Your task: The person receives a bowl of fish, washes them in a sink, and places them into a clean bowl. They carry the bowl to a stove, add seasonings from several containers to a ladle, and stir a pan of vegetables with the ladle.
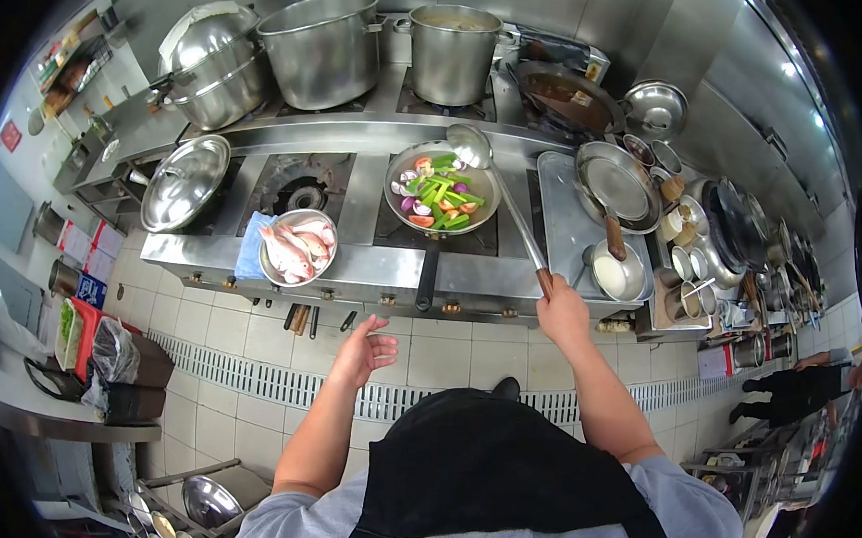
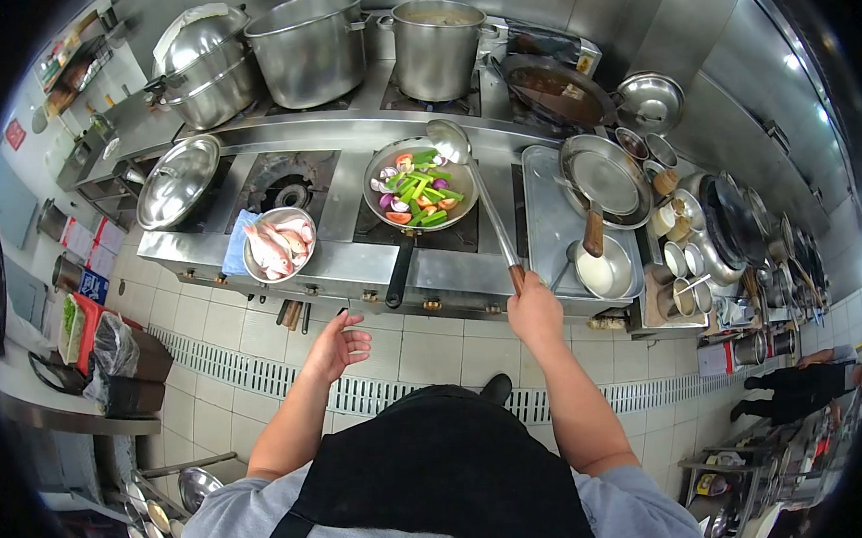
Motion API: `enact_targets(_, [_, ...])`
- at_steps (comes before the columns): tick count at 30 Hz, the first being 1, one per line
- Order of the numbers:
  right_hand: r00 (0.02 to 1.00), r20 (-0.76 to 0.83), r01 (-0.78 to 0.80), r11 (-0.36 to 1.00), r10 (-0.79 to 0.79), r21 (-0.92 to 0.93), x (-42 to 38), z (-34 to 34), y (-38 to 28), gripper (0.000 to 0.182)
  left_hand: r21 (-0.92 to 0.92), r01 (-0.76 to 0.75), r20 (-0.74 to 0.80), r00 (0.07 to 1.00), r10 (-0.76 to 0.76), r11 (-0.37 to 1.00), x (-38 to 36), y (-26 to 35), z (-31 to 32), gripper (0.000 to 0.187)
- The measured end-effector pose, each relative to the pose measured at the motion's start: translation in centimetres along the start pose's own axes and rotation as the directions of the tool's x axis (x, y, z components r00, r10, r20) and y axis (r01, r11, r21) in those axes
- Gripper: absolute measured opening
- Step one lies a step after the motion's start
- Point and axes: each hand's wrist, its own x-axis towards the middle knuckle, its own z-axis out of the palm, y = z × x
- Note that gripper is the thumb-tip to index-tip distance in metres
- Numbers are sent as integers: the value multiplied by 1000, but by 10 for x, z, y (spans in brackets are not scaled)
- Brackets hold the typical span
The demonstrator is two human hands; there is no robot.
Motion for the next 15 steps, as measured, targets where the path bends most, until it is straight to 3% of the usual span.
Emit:
enact_targets(6, [1000, 31, -7, 992, 3, 126, 2, 6, 11, 28, 2, -11, 5, 1000, 11, 1000, -2, 3, 1, 55])
enact_targets(8, [997, 18, 62, 944, -72, 323, 5, 14, 23, 20, 2, -11, 7, 1000, 11, 1000, -4, 4, 2, 56])
enact_targets(9, [997, 18, 63, 945, -72, 322, 4, 9, 19, 20, 4, -9, 4, 1000, 9, 1000, -4, 4, 2, 56])
enact_targets(11, [928, 360, -323, 688, 96, 650, 1, -8, 8, 12, 5, -8, 1, 1000, 8, 1000, -5, 4, 1, 56])
enact_targets(15, [922, 384, -341, 589, 55, 733, -3, -21, 7, 9, 2, -9, -6, 1000, 9, 1000, -4, 2, -3, 56])
